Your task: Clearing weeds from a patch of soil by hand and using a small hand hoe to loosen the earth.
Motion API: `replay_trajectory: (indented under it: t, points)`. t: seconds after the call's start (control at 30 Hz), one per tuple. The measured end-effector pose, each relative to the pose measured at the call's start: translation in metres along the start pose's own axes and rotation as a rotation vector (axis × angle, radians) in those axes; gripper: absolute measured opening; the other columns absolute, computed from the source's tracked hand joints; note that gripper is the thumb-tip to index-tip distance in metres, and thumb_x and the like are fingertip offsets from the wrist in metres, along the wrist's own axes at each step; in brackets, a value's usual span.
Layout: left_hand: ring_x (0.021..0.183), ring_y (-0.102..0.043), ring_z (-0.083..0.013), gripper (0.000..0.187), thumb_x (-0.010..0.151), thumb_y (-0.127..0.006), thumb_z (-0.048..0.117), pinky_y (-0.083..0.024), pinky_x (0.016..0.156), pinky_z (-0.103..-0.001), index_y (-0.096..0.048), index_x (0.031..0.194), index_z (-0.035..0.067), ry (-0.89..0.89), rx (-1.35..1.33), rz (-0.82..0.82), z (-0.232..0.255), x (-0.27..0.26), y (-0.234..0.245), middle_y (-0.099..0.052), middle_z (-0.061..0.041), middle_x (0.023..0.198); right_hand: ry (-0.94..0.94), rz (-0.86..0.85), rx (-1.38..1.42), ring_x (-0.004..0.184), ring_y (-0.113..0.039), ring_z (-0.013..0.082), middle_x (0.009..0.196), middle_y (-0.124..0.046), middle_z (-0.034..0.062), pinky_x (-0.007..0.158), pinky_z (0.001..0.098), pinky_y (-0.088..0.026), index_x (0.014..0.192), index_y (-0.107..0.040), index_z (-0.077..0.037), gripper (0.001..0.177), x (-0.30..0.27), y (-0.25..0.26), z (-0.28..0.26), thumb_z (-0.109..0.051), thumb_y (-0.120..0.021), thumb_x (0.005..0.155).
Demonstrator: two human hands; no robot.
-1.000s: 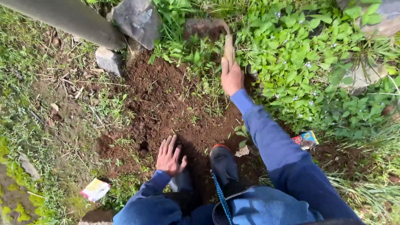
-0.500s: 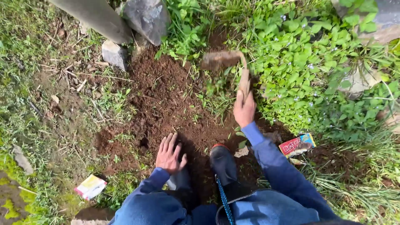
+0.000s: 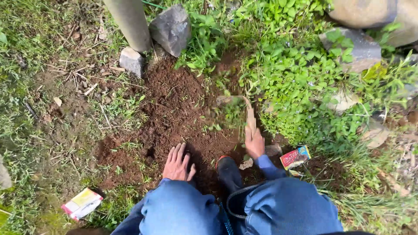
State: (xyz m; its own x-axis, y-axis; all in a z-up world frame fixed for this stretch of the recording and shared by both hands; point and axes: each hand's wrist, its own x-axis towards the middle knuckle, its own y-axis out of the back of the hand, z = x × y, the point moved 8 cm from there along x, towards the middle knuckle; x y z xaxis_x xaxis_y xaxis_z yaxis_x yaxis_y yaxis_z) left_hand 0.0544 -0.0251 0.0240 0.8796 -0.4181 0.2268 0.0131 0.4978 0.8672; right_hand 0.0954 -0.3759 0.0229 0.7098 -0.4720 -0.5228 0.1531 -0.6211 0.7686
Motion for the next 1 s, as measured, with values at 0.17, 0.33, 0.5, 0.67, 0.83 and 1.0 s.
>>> replay_trajectory:
  t: [0.17, 0.33, 0.5, 0.67, 0.83, 1.0]
  points:
    - [0.141, -0.048, -0.0382, 0.053, 0.077, -0.067, 0.046, -0.035, 0.122, -0.050, -0.064, 0.115, 0.009, 0.056, 0.055, -0.025, -0.005, -0.014, -0.012, -0.050, -0.024, 0.151, 0.046, 0.062, 0.042, 0.131, -0.052, 0.0512, 0.135, -0.053, 0.0386, 0.114, 0.0651, -0.036, 0.142, -0.039, 0.012, 0.062, -0.042, 0.061, -0.154, -0.042, -0.033, 0.113]
    - [0.150, -0.035, -0.0327, 0.057, 0.086, -0.060, 0.054, -0.027, 0.128, -0.045, -0.059, 0.125, 0.012, 0.176, 0.118, -0.253, -0.013, -0.015, -0.020, -0.038, -0.019, 0.161, 0.199, 0.151, 0.270, 0.061, -0.061, 0.0160, 0.078, -0.059, 0.0064, 0.054, 0.0283, -0.057, 0.123, -0.049, 0.000, 0.045, 0.075, 0.074, -0.156, -0.043, -0.038, 0.116]
    - [0.149, -0.034, -0.0400, 0.058, 0.088, -0.057, 0.046, -0.028, 0.125, -0.049, -0.053, 0.130, 0.006, 0.149, 0.038, -0.258, -0.009, -0.010, -0.004, -0.032, -0.027, 0.160, 0.227, 0.230, 0.393, 0.071, -0.065, 0.0184, 0.099, -0.064, 0.0162, 0.056, 0.0282, -0.062, 0.128, -0.048, 0.001, 0.044, 0.192, 0.060, -0.195, -0.040, -0.046, 0.113]
    - [0.150, -0.031, -0.0415, 0.062, 0.096, -0.047, 0.050, -0.022, 0.126, -0.053, -0.054, 0.138, 0.004, 0.181, 0.147, -0.281, -0.005, -0.009, 0.008, -0.030, -0.028, 0.163, 0.221, 0.144, 0.365, 0.071, -0.054, 0.0177, 0.089, -0.051, 0.0080, 0.058, 0.0357, -0.050, 0.126, -0.046, -0.008, 0.043, 0.222, 0.042, -0.284, -0.047, -0.044, 0.110]
    - [0.150, -0.032, -0.0414, 0.064, 0.104, -0.044, 0.051, -0.025, 0.126, -0.053, -0.049, 0.143, 0.002, 0.187, 0.141, -0.343, 0.010, -0.015, 0.022, -0.027, -0.026, 0.165, 0.134, 0.033, 0.354, 0.037, -0.042, 0.0096, 0.060, -0.050, -0.0050, 0.026, 0.0274, -0.037, 0.139, -0.038, -0.001, 0.044, 0.152, 0.037, -0.240, -0.035, -0.043, 0.111]
    - [0.150, -0.034, -0.0412, 0.059, 0.103, -0.048, 0.049, -0.028, 0.125, -0.053, -0.057, 0.131, -0.003, 0.141, 0.170, -0.381, 0.013, 0.017, 0.039, -0.030, -0.024, 0.165, 0.478, -0.065, -0.040, 0.049, -0.056, 0.0342, 0.118, -0.053, 0.0296, 0.043, 0.0471, -0.052, 0.165, -0.011, -0.029, 0.059, 0.107, 0.022, -0.138, -0.038, -0.033, 0.111]
